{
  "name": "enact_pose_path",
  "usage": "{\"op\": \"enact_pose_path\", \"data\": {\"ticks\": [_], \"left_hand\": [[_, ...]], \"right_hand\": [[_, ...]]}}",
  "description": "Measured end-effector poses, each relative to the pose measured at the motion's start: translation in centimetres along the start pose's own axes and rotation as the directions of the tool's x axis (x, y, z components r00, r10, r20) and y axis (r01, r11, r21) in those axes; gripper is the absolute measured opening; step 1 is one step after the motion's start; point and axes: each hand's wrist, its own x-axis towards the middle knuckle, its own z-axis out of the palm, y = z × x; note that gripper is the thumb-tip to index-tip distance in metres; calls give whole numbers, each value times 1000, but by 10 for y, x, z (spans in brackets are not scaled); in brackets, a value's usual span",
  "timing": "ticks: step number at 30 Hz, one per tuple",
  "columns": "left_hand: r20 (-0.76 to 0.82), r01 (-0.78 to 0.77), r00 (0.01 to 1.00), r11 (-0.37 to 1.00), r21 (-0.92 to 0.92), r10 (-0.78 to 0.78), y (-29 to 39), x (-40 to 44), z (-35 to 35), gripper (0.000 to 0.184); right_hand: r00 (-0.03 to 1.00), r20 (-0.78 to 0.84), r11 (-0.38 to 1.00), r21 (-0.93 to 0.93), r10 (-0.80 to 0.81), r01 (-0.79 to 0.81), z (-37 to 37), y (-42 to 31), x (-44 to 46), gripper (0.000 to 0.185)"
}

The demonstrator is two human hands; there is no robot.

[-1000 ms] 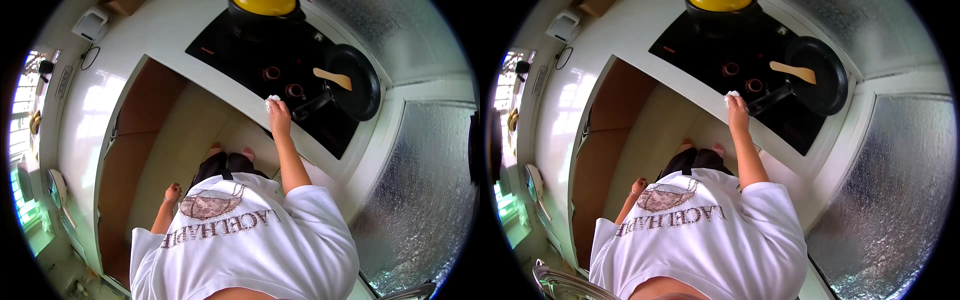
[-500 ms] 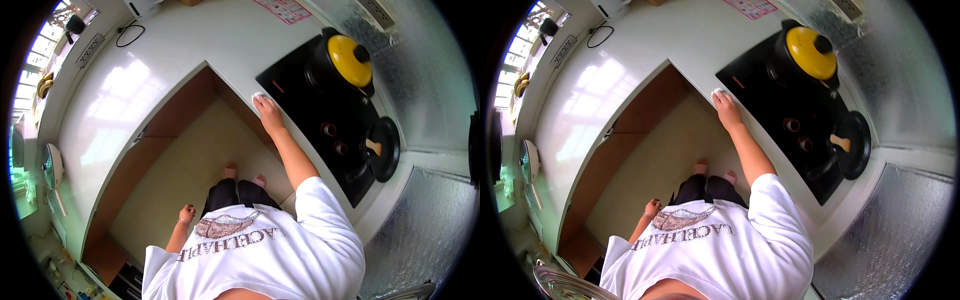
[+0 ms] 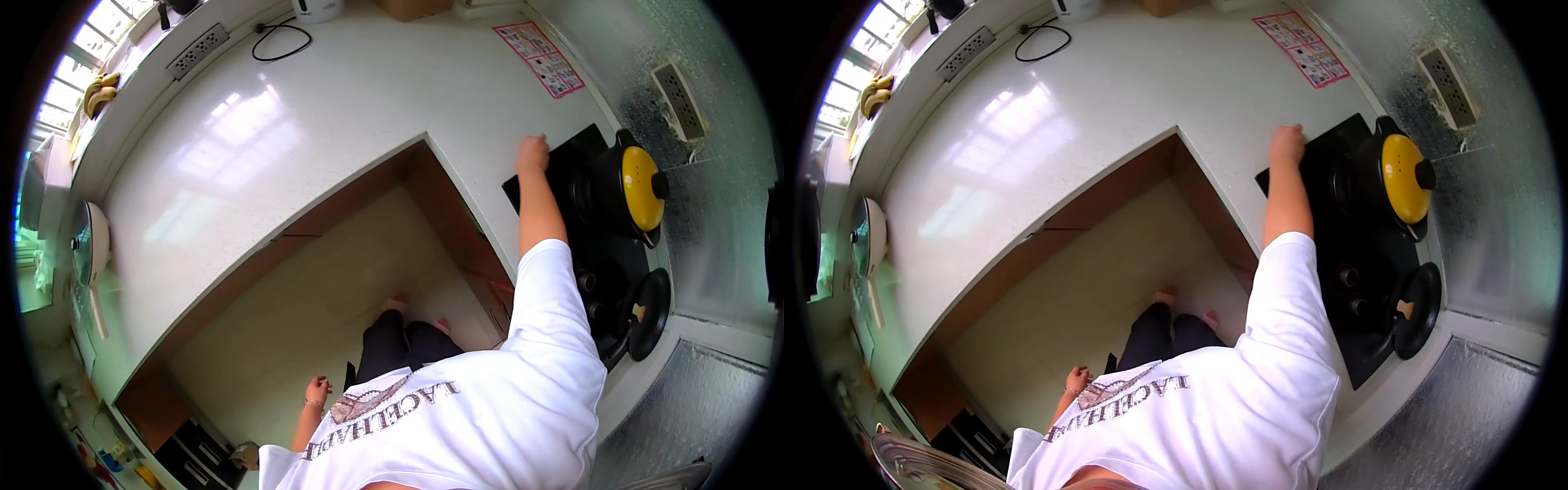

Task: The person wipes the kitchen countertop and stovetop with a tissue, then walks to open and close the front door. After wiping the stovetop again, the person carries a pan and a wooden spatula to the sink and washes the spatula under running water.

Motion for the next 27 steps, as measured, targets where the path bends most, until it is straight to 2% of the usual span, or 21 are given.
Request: {"op": "enact_pose_path", "data": {"ticks": [1,2,3,4,7,8,9,10,11,12,14,15,17,18,19,20,22,23,25,26,27], "left_hand": [[22,17,1000,1000,18,-18,-2,-3,-1,29],[45,33,998,999,36,-34,-4,-6,0,29],[37,13,999,994,111,-17,18,-20,-1,30],[38,10,999,994,111,-14,18,-20,-2,30],[87,-63,995,988,143,51,22,-12,-1,30],[98,-78,993,985,152,63,30,-9,-2,30],[123,-71,991,980,186,48,39,-2,-2,29],[148,-65,988,972,226,32,51,2,-3,29],[153,-93,987,962,257,54,64,7,-2,28],[169,-120,983,956,269,76,66,25,-1,28],[196,-22,981,993,120,-2,62,75,4,28],[191,5,981,994,111,-27,84,80,5,25],[300,-99,952,987,123,58,121,102,8,22],[397,-173,910,979,108,117,140,110,13,20],[433,-201,894,967,154,117,161,116,23,20],[479,-316,868,890,329,131,193,110,37,20],[614,-563,769,642,521,176,251,90,76,25],[698,-680,690,499,537,191,278,76,98,28],[800,-805,568,334,490,193,337,8,158,31],[869,-867,457,312,389,187,356,-18,190,33],[929,-893,298,407,191,217,369,-52,223,32]], "right_hand": [[1000,0,1000,5,-7,7,-7,-4,2,31],[980,65,947,251,188,-199,-16,-6,6,33],[918,176,795,460,355,-396,-25,-6,8,35],[918,173,795,461,356,-395,-24,0,11,35],[980,159,883,434,118,-177,-32,13,12,42],[983,127,891,418,134,-176,-35,11,3,44],[996,-89,901,433,14,26,-37,11,-10,33],[953,-230,937,241,-198,252,-64,-1,-42,22],[896,-354,897,248,-267,365,-74,-8,-68,19],[951,-204,763,569,-230,307,-84,-13,-98,12],[939,-79,752,579,-333,316,-87,-8,-173,7],[932,53,762,593,-360,261,-115,-8,-223,10],[847,130,758,529,-516,381,-110,28,-294,22],[837,205,785,511,-507,349,-108,51,-331,25],[851,251,806,518,-462,285,-112,77,-363,27],[860,294,823,523,-418,221,-117,102,-391,28],[901,394,843,535,-182,-63,-129,152,-438,35],[914,381,844,528,-140,-91,-131,176,-457,35],[908,395,797,499,140,-340,-132,224,-488,38],[901,368,761,509,230,-402,-141,244,-499,35],[897,340,736,524,281,-429,-148,264,-510,31]]}}
